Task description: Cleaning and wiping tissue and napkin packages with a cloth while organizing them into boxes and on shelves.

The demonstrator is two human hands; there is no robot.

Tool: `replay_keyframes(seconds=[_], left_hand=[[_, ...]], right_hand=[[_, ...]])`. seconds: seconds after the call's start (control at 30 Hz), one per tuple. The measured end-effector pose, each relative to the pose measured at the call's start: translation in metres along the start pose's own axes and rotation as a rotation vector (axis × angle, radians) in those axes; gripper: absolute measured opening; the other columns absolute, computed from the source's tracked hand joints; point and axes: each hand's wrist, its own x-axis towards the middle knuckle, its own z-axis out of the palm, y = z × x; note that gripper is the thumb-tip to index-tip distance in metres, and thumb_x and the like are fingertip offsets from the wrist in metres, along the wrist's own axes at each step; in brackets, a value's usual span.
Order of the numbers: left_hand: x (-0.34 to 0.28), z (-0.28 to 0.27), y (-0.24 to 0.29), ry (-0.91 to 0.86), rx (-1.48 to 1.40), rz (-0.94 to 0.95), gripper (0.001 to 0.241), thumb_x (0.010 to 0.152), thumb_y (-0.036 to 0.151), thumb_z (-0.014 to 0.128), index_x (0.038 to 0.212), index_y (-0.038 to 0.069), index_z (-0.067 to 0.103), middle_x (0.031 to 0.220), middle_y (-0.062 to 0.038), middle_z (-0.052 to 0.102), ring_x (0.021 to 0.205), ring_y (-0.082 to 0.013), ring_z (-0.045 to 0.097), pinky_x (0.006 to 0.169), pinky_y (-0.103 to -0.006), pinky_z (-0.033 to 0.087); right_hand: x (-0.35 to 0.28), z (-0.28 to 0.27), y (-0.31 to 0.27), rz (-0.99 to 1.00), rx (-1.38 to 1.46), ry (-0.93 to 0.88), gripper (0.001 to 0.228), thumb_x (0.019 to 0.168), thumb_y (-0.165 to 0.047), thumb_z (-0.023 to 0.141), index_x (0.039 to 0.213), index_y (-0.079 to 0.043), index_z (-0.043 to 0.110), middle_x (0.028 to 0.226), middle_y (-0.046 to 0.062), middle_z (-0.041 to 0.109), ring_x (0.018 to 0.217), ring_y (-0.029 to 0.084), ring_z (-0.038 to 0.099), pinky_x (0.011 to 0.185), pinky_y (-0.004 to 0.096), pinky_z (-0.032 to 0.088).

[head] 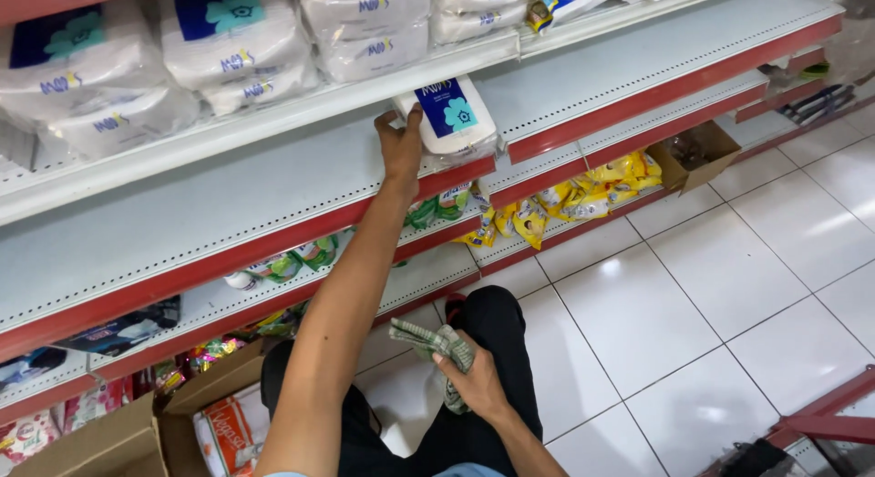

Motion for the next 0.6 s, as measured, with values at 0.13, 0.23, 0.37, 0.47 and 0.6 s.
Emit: replay_keyframes(seconds=[0.13, 0.23, 0.37, 0.47, 0.6], left_hand=[[0.005, 0.016, 0.001, 0.055, 0.171, -0.005, 0.067, 0.093, 0.043, 0.067, 0.138, 0.003, 0.037, 0.127, -0.025, 0.062, 0.116, -0.0313, 0.065, 0.101, -0.0394, 0.053], [0.007, 0.022, -0.001, 0.074, 0.316, -0.007, 0.066, 0.090, 0.049, 0.066, 0.135, 0.006, 0.043, 0.122, -0.023, 0.067, 0.114, -0.0330, 0.067, 0.100, -0.0397, 0.052], [0.016, 0.023, -0.014, 0.128, 0.544, 0.010, 0.070, 0.090, 0.054, 0.066, 0.139, 0.007, 0.046, 0.132, -0.019, 0.063, 0.127, -0.0367, 0.050, 0.108, -0.0471, 0.039], [0.015, 0.020, -0.011, 0.113, 0.504, -0.019, 0.078, 0.092, 0.052, 0.065, 0.149, 0.007, 0.035, 0.146, -0.022, 0.048, 0.137, -0.0382, 0.040, 0.114, -0.0476, 0.035], [0.018, 0.017, -0.016, -0.016, 0.287, -0.085, 0.090, 0.093, 0.043, 0.061, 0.161, 0.007, 0.013, 0.160, -0.023, 0.032, 0.147, -0.0351, 0.036, 0.122, -0.0413, 0.029]], right_hand=[[0.001, -0.002, -0.005, -0.006, 0.054, 0.008, 0.027, 0.091, -0.019, 0.073, 0.111, -0.003, 0.066, 0.075, 0.001, 0.066, 0.066, 0.007, 0.058, 0.058, 0.027, 0.049], [0.000, -0.003, -0.001, -0.014, 0.029, -0.002, 0.022, 0.092, -0.018, 0.073, 0.103, 0.000, 0.068, 0.072, 0.002, 0.063, 0.063, 0.008, 0.055, 0.055, 0.028, 0.047], [0.001, -0.004, 0.000, -0.051, 0.031, -0.010, 0.020, 0.093, -0.017, 0.073, 0.103, 0.000, 0.068, 0.071, 0.001, 0.063, 0.062, 0.008, 0.054, 0.055, 0.028, 0.046], [0.001, -0.005, -0.001, -0.044, 0.018, -0.006, 0.021, 0.093, -0.017, 0.073, 0.103, 0.000, 0.068, 0.070, 0.001, 0.062, 0.061, 0.008, 0.053, 0.054, 0.028, 0.045], [0.002, -0.005, -0.005, -0.024, 0.035, -0.009, 0.026, 0.091, -0.018, 0.073, 0.112, -0.003, 0.067, 0.071, 0.000, 0.065, 0.060, 0.007, 0.056, 0.053, 0.027, 0.047]])
